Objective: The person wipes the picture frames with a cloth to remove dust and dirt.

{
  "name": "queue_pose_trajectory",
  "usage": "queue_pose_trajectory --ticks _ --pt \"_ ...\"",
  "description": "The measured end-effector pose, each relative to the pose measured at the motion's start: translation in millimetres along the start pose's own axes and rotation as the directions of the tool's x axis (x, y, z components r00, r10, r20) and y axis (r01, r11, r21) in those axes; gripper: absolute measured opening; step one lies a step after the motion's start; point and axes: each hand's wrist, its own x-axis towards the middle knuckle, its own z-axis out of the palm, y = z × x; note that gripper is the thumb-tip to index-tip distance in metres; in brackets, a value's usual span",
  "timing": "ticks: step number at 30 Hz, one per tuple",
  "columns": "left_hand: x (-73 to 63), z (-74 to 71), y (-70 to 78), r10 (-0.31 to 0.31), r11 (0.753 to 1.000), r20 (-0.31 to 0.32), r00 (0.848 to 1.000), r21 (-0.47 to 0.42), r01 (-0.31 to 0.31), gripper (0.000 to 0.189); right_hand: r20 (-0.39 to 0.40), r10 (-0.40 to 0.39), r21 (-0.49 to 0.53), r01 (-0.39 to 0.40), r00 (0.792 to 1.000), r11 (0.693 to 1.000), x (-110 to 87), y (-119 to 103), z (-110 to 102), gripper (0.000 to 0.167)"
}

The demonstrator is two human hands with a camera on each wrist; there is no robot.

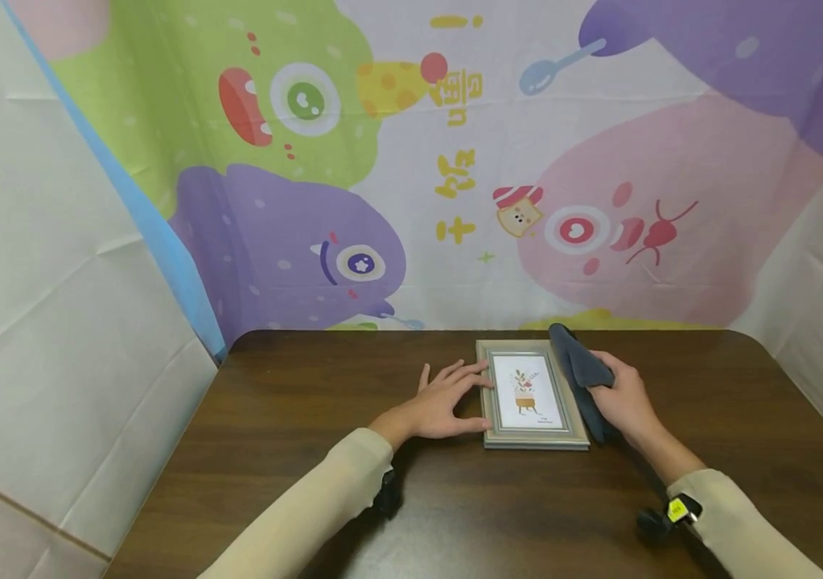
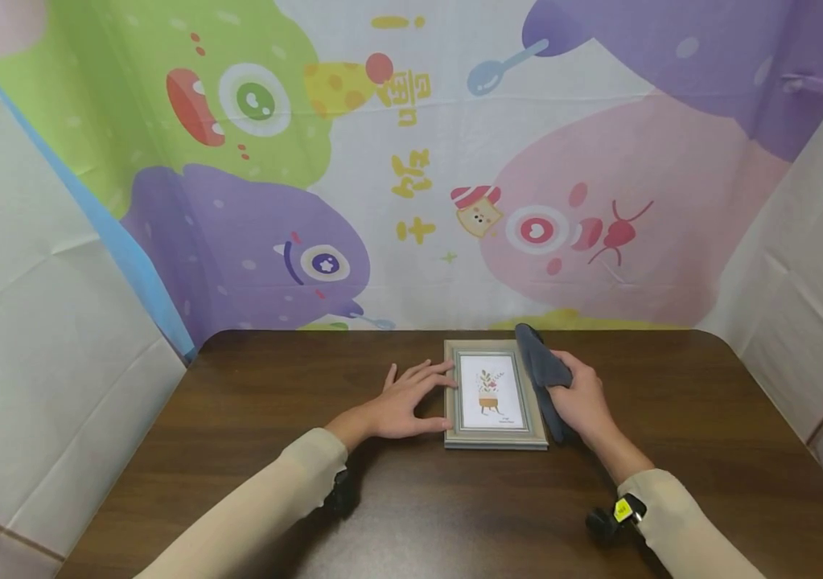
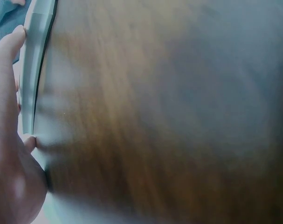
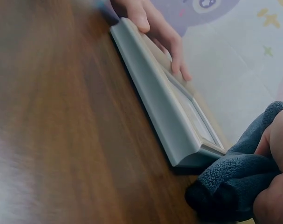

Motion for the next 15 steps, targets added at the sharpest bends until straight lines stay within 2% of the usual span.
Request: queue_pose_trajectory --ticks 15 --pt "1.0 1.5 -1.2 0.005 1.0 -0.008 1.0 -0.002 -0.005 0.064 0.0 0.052 0.036 -0.052 0.999 0.998 -36.0 1 -1 0.049"
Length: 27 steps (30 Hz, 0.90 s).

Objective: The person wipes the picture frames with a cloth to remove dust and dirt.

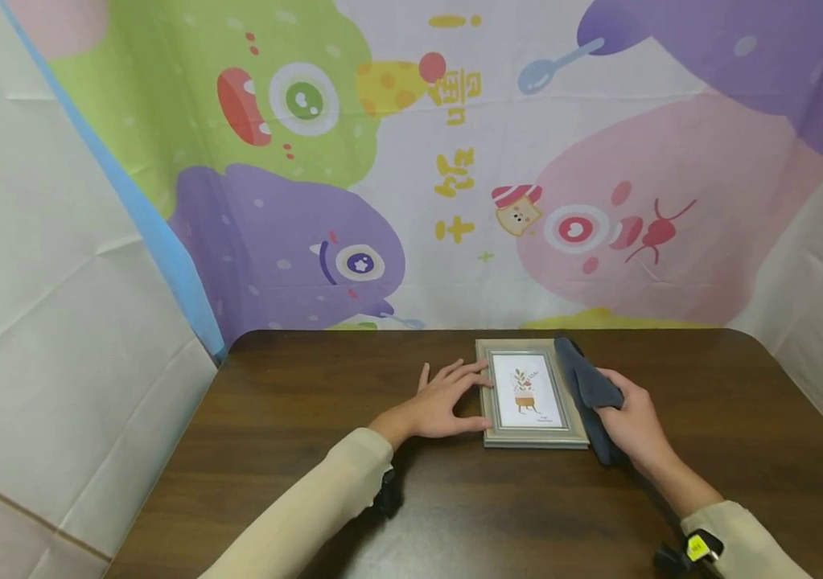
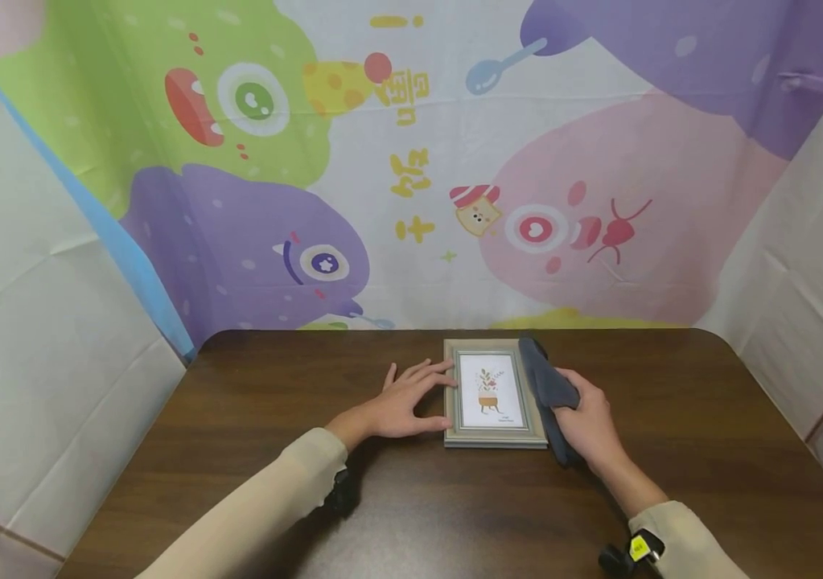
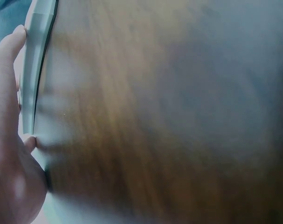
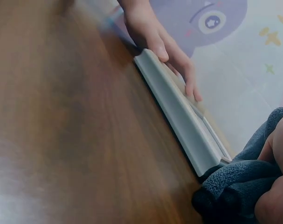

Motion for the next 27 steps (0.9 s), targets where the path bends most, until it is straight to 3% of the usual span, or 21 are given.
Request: queue_pose_trajectory --ticks 14,27 --pt "-2.0 -2.1 3.9 -0.008 1.0 0.002 1.0 -0.005 0.008 0.064 0.027 0.023 0.029 -0.024 0.999 0.999 -21.4 -3 -4 0.05" --pt "-3.1 -2.0 3.1 0.021 1.0 -0.012 1.0 -0.019 -0.022 0.067 0.022 0.011 0.002 -0.012 1.0 1.0 -8.7 -5 -6 0.055"
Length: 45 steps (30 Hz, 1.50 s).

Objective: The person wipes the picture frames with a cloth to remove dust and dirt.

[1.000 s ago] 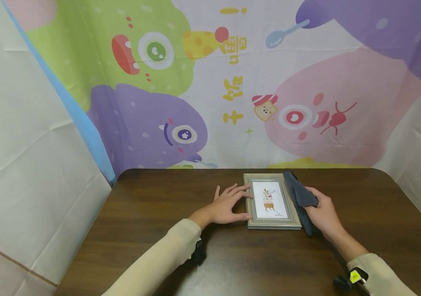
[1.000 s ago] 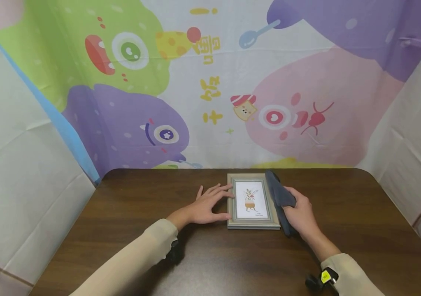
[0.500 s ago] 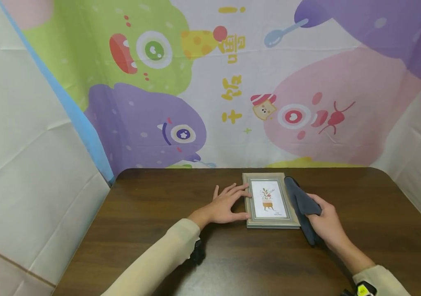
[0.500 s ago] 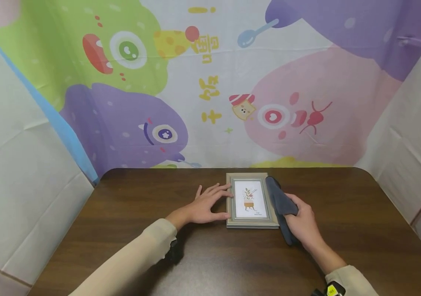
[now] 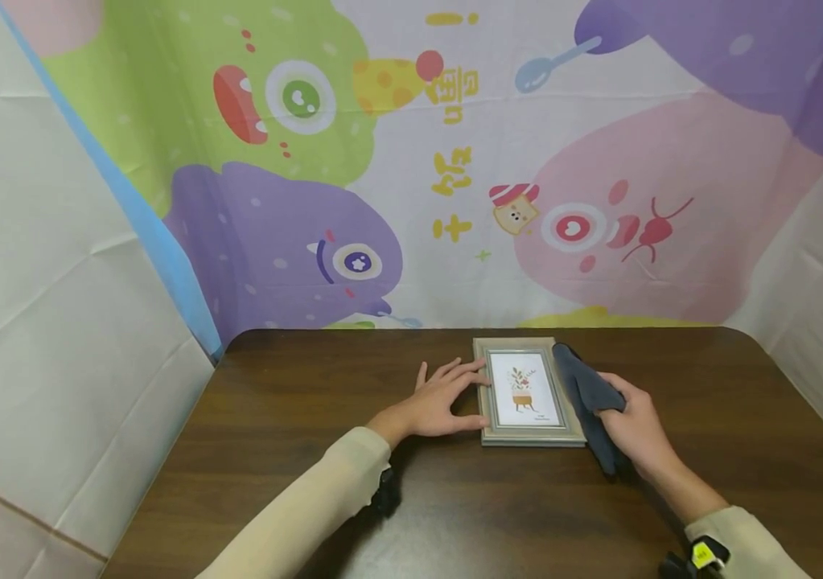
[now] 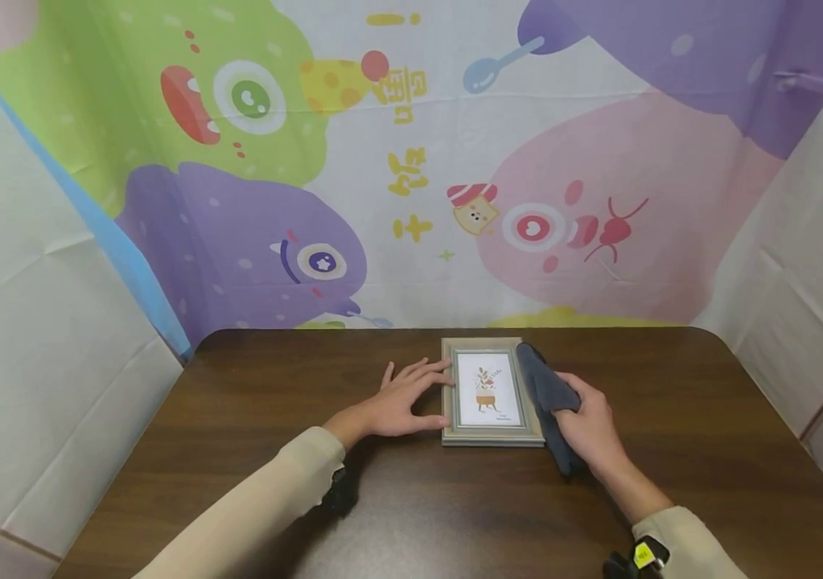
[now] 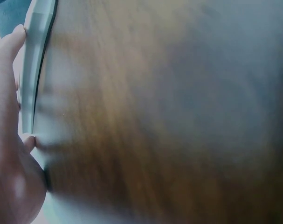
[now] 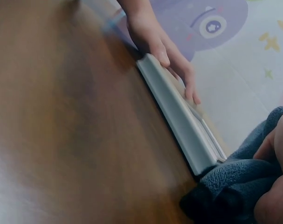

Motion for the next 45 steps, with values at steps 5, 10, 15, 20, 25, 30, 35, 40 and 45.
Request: queue_pose_trajectory --ticks 5,10,15,20,25,30,35,40,45 --pt "0.2 -0.1 0.5 0.002 1.0 0.005 1.0 -0.011 -0.002 0.066 -0.014 -0.037 -0.058 0.036 0.999 0.998 14.0 0 0 0.052" --pt "0.5 -0.3 1.2 -0.01 1.0 0.008 1.0 0.007 0.01 0.064 -0.017 -0.053 -0.08 0.052 0.998 0.995 28.5 -1 3 0.052" --pt "1.0 -0.8 1.3 -0.021 1.0 0.007 1.0 0.018 0.021 0.064 -0.009 -0.065 -0.085 0.064 0.998 0.994 41.6 -3 3 0.051" --pt "1.5 -0.1 -0.3 -0.017 1.0 0.01 1.0 0.016 0.017 0.064 0.01 -0.048 -0.077 0.049 0.999 0.996 54.1 -5 3 0.054" --pt "0.7 0.0 -0.8 -0.015 1.0 0.007 1.0 0.01 0.015 0.064 0.04 -0.032 -0.06 0.034 0.999 0.998 65.7 -5 2 0.056" --pt "0.3 0.3 -2.2 -0.015 1.0 0.013 1.0 0.022 0.014 0.065 0.04 -0.033 -0.065 0.036 0.999 0.997 71.6 -5 3 0.055" --pt "0.6 1.3 -1.8 -0.014 1.0 0.008 1.0 0.01 0.014 0.064 0.034 -0.048 -0.071 0.05 0.998 0.996 70.8 -5 3 0.053" --pt "0.7 1.9 -2.8 -0.012 1.0 0.007 1.0 0.007 0.012 0.064 0.044 -0.054 -0.088 0.058 0.998 0.994 71.1 -11 -3 0.055" --pt "0.1 1.2 -2.5 -0.014 1.0 0.007 1.0 0.01 0.014 0.064 0.027 -0.084 -0.106 0.087 0.996 0.991 75.4 -20 -15 0.055"
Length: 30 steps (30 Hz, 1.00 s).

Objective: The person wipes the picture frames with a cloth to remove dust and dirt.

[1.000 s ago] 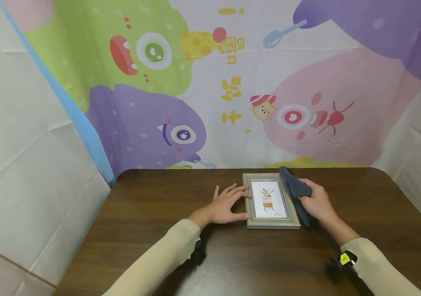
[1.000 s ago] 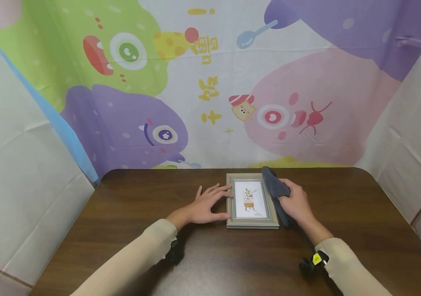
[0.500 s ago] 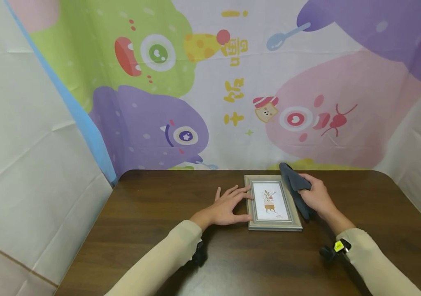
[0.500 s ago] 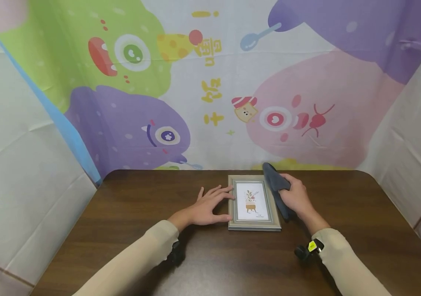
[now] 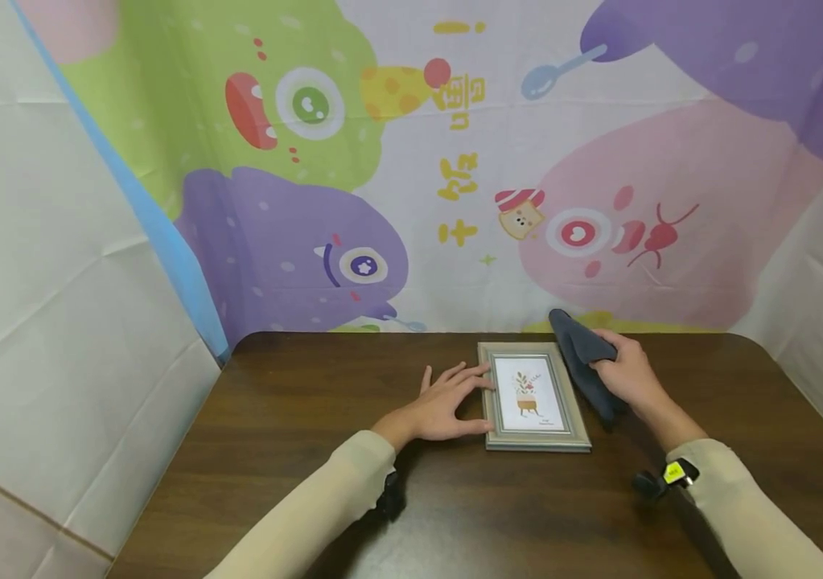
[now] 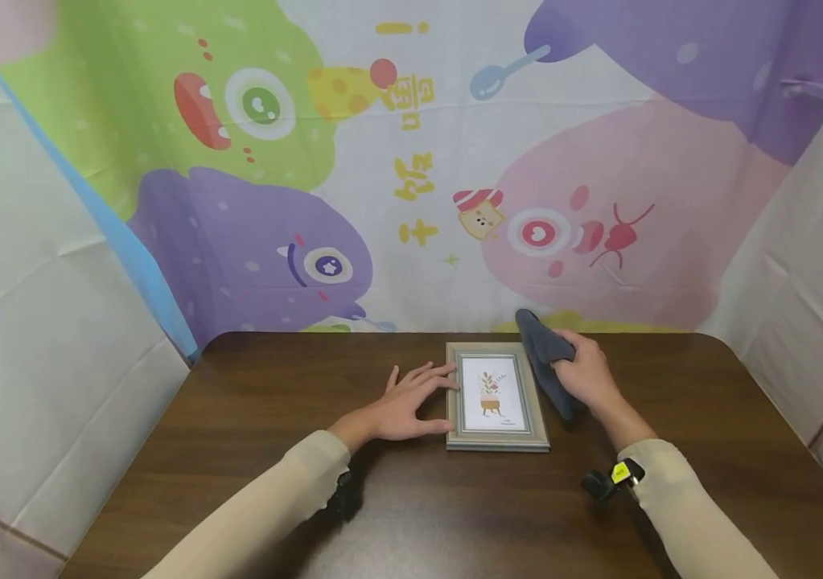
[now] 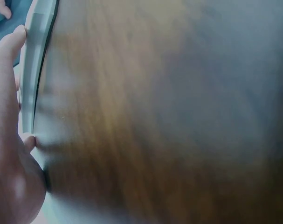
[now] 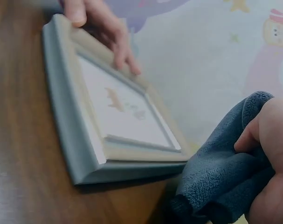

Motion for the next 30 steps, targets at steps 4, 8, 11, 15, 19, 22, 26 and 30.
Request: queue_pose_trajectory --ticks 4,8,11,15,19,22,26,30 --pt "-0.2 -0.1 0.5 -0.007 1.0 -0.005 1.0 0.003 0.007 0.064 -0.021 -0.045 -0.024 0.044 0.999 0.999 4.3 -5 -7 0.054" --pt "0.0 -0.3 1.2 -0.007 1.0 -0.003 1.0 0.001 0.007 0.065 -0.013 -0.116 -0.084 0.115 0.993 0.99 8.4 -6 -9 0.05" --pt "-0.1 -0.7 1.8 -0.004 1.0 -0.001 1.0 -0.001 0.004 0.065 -0.009 -0.176 -0.134 0.173 0.984 0.976 12.3 -6 -9 0.046" --pt "-1.5 -1.4 3.0 -0.003 1.0 -0.003 1.0 -0.004 0.003 0.064 0.029 -0.234 -0.161 0.235 0.972 0.959 20.0 -9 -11 0.047" --pt "-1.5 -1.4 2.9 -0.003 1.0 -0.003 1.0 -0.001 0.003 0.064 0.095 -0.259 -0.163 0.271 0.961 0.949 30.9 -12 -15 0.048" --pt "-1.2 -1.0 2.1 -0.003 1.0 0.003 1.0 0.002 0.003 0.065 0.151 -0.248 -0.177 0.274 0.957 0.945 38.7 -12 -14 0.05" --pt "-0.7 -0.7 1.2 -0.004 1.0 0.007 1.0 0.003 0.004 0.065 0.223 -0.239 -0.202 0.285 0.945 0.937 47.4 -11 -10 0.056" --pt "-0.3 -0.9 2.3 -0.007 1.0 0.003 1.0 0.004 0.007 0.065 0.261 -0.255 -0.187 0.308 0.931 0.933 52.9 -9 -6 0.057"
